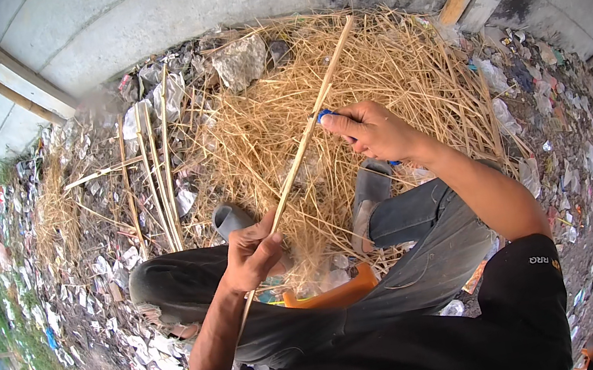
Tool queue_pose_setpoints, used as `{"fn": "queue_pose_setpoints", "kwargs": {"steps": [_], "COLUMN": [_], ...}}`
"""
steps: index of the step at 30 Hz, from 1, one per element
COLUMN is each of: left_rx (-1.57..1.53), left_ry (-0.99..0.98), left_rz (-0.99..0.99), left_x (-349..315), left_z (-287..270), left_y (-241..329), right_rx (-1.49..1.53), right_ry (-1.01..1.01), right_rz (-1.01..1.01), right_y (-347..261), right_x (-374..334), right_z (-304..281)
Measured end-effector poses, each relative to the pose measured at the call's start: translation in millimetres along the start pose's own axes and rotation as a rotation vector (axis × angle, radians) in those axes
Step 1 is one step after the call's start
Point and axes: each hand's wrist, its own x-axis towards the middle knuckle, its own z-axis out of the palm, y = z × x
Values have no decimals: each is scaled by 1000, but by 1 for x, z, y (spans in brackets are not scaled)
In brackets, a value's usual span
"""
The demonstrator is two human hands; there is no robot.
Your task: The person sits on a pile of straw and debris, using a blue utility knife to strip bark and sharpen a long wooden stick. They repeatedly rotate the stick and scrape the blade along its length to smooth the surface and create a pointed tip.
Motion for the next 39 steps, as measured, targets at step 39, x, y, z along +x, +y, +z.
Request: {"fn": "queue_pose_setpoints", "kwargs": {"steps": [39], "left_rx": [-24], "left_ry": [51], "left_rz": [6], "left_x": [4], "left_z": [-9], "left_y": [3], "right_rx": [-71], "right_ry": [236], "right_rz": [-100], "right_y": [3], "right_x": [6], "right_z": [10]}}
